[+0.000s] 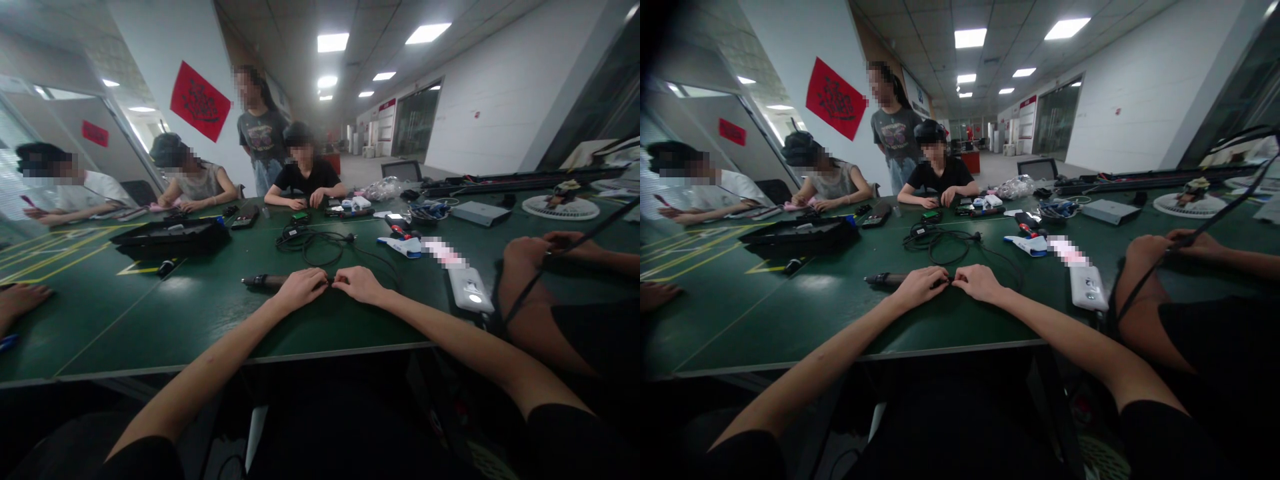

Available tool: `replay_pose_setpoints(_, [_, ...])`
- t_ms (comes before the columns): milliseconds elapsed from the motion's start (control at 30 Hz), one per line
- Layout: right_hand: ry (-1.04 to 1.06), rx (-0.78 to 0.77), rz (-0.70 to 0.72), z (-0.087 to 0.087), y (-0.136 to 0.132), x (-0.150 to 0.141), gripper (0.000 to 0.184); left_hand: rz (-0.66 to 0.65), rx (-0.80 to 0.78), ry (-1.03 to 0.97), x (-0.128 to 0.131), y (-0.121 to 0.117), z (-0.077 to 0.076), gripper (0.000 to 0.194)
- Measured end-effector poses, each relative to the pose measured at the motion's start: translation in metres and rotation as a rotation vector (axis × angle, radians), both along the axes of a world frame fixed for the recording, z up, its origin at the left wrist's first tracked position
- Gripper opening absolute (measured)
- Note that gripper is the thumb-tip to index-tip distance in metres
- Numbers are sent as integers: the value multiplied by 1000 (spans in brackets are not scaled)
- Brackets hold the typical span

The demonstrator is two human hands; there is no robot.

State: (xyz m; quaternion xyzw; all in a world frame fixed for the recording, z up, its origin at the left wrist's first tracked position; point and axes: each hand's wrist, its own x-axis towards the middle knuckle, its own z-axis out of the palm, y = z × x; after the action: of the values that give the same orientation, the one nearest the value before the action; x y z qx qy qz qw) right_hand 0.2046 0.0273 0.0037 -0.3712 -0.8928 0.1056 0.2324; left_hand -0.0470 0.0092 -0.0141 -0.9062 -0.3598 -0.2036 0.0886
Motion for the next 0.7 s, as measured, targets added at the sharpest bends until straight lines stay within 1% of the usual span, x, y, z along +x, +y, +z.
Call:
replay_pose_setpoints(100, [-7,-10,-10,0,0,-1,17,16,4,-7,1,-2,2,17])
replay_pose_setpoints(200, [-2,-16,-12,0,0,-1,18,-48,-8,2,2,-6,6,24])
replay_pose_setpoints(300, [-3,-15,-20,1,0,-1,19,-93,-1,13,5,-7,8,27])
replay_pose_setpoints(433, [-10,-17,-22,-1,0,-1,19,-49,47,40,10,-6,8,29])
replay_pose_setpoints(500, [-9,-8,-34,-2,1,-1,18,-29,64,44,11,-6,8,33])
replay_pose_setpoints(600, [-24,17,-53,-4,2,-1,18,-66,44,50,11,-7,9,41])
replay_pose_setpoints(700, [-30,22,-48,-4,1,-1,17,-78,37,60,11,-7,10,42])
